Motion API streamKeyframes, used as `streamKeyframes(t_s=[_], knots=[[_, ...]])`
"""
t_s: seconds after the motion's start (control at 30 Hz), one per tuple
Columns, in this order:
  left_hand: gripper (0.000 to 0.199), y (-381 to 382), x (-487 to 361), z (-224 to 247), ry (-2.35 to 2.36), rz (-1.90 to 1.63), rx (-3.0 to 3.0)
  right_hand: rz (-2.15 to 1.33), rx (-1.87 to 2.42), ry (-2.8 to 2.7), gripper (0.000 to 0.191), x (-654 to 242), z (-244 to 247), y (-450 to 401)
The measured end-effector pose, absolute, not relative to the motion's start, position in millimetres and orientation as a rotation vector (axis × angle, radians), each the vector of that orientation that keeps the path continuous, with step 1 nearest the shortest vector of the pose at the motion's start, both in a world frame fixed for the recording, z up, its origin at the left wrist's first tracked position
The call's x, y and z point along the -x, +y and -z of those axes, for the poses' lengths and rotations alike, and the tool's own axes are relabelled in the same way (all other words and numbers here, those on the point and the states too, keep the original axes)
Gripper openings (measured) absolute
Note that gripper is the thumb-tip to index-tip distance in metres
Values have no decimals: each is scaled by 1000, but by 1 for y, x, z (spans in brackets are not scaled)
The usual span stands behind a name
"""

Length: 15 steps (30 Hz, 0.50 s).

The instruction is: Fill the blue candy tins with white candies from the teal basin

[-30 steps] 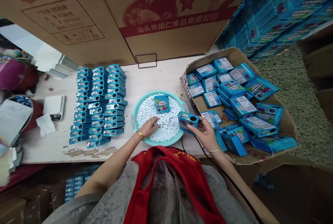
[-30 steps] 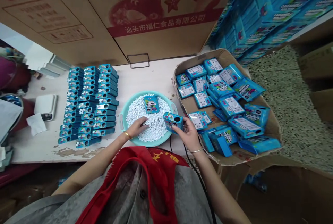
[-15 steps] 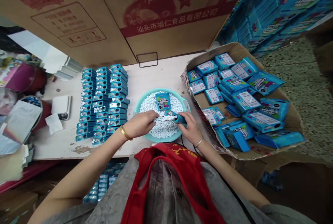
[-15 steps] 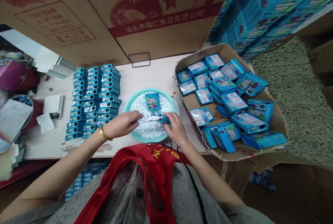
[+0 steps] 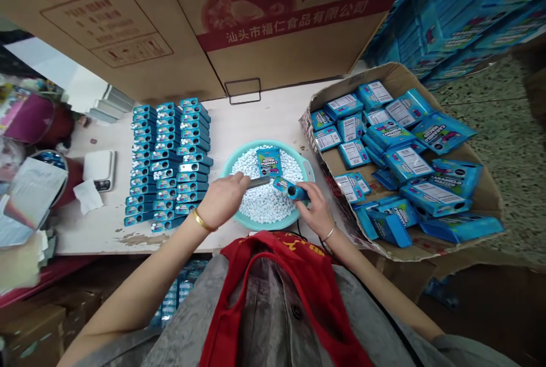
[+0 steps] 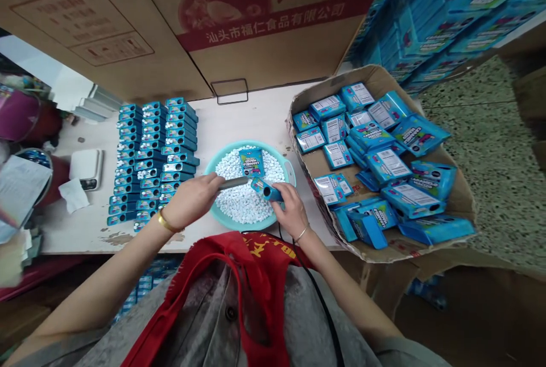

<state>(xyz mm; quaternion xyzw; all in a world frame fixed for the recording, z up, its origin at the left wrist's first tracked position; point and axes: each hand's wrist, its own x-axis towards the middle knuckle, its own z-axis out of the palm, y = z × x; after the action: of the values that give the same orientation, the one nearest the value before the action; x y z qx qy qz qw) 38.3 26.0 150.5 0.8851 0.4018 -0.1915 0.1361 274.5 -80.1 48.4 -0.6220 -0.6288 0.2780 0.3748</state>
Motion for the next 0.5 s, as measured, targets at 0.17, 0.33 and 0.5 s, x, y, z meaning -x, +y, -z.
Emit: streamKeyframes(t_s=[0.17,0.33,0.5], knots=[[27,15,-22,-40,1188,610,-2275,-655,1676,-1456,30,-289,-55,-79],[29,-3,-61,16,1060,379,-2114,-702,1733,-1331,36,-295,-49,-82],[36,-2,-72,18,953,229,-2051,-749,1747,-1196,43,-296,-40,-87]])
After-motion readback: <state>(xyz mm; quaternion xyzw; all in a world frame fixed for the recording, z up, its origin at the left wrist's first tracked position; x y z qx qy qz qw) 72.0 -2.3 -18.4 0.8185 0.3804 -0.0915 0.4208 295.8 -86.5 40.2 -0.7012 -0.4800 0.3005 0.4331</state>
